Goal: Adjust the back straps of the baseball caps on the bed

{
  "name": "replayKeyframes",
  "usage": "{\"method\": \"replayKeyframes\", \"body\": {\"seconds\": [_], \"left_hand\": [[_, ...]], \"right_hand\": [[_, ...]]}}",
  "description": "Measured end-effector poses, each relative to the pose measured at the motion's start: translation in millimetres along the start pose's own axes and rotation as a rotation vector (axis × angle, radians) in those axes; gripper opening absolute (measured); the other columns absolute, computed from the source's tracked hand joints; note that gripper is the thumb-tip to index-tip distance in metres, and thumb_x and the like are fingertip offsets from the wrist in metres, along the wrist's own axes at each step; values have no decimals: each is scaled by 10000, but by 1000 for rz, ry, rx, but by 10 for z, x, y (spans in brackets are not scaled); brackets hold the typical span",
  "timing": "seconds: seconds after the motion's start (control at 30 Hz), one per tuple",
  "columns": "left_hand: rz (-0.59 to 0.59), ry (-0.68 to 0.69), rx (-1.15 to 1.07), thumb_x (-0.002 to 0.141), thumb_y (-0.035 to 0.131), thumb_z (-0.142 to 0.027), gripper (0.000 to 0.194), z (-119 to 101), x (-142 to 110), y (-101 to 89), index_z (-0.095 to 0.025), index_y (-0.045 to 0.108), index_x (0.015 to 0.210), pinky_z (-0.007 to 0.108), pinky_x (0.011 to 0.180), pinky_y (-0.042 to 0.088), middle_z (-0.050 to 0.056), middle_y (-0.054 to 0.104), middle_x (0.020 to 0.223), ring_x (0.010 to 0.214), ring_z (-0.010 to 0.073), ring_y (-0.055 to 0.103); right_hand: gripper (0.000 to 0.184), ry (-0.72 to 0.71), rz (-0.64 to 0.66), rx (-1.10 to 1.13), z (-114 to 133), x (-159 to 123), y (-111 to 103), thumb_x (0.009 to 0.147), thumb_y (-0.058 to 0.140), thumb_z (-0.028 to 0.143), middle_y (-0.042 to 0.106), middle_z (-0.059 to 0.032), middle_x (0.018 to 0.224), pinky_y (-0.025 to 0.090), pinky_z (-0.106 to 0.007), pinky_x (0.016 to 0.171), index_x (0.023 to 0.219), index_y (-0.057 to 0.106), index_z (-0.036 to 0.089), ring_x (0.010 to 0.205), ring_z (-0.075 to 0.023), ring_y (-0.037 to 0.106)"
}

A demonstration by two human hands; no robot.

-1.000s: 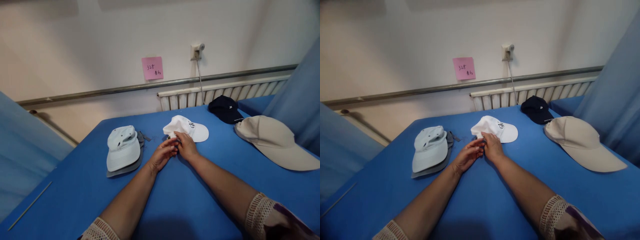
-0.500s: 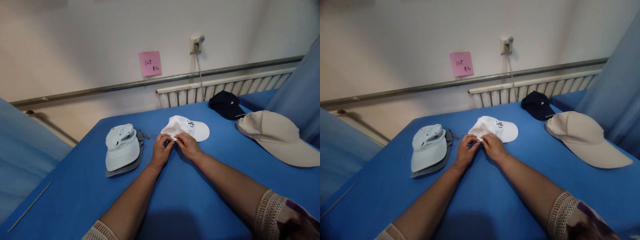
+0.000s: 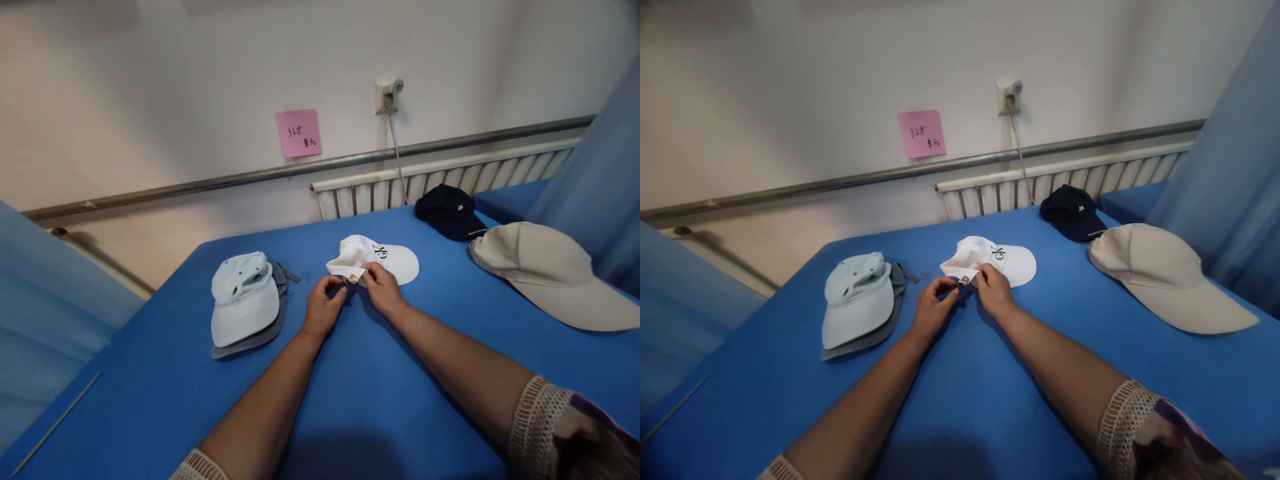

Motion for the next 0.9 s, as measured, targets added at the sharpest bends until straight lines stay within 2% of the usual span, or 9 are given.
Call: {"method": "replayKeyframes", "body": {"seconds": [0.17,0.27,0.4,0.47,0.6,0.63,0.7,0.8,0.9], "left_hand": [[1,176,176,766,686,-243,275,-206,-43,59,-220,636,1036,359,925,429,43,668,1057,1015,209,578],[2,193,158,817,642,-276,133,-298,-60,44,-209,640,933,346,923,424,32,671,969,978,197,582],[33,174,153,846,604,-285,92,-331,-67,35,-196,621,856,309,842,439,21,656,857,855,173,587],[54,169,218,853,588,-281,91,-306,-66,48,-195,607,832,307,835,429,21,655,851,852,174,580],[133,38,404,810,595,-227,40,-46,-15,59,-197,594,783,308,763,419,22,635,766,776,187,565],[114,-10,437,774,607,-190,10,30,9,6,-198,601,776,310,752,417,22,625,733,753,193,560],[-5,-56,460,698,612,-114,129,102,60,-177,-199,628,794,322,774,413,32,631,740,770,210,562],[-151,-40,354,655,581,-77,216,68,84,-389,-198,659,815,319,798,414,41,658,814,821,218,570],[-80,-84,154,744,545,-170,107,50,59,-339,-192,649,752,289,693,416,12,633,720,715,190,555]], "right_hand": [[191,-77,69,-46,157,-53,49,858,503,297,676,-4,869,462,-304,736,998,610,225,773,-180,614],[220,-212,192,-162,315,-121,152,853,491,206,675,-29,959,456,-308,801,1030,619,227,880,-189,613],[209,-330,318,-276,404,-194,270,905,432,217,645,-61,891,451,-304,779,928,639,198,854,-196,592],[219,-342,312,-255,423,-192,257,919,419,233,639,-62,868,449,-302,760,916,634,189,826,-196,591],[298,-293,149,-176,446,-147,81,960,386,327,645,-59,817,445,-297,739,849,626,190,780,-195,594],[323,-269,112,-170,446,-144,40,967,380,361,647,-57,806,443,-295,734,840,626,194,770,-196,594],[354,-224,92,-170,454,-158,11,966,384,410,650,-50,782,440,-293,717,823,631,199,741,-194,592],[326,-228,189,-111,528,-222,88,944,431,427,670,-40,807,452,-296,730,874,658,203,746,-190,603],[320,-236,180,27,562,-212,41,944,416,402,683,-40,841,476,-303,753,979,665,206,763,-183,617]]}}
Point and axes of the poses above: each hand's wrist, its own x-axis towards the middle knuckle, its own y-axis out of the palm, z = x × y, the point moved 9 cm from there along x, towards the middle knuckle
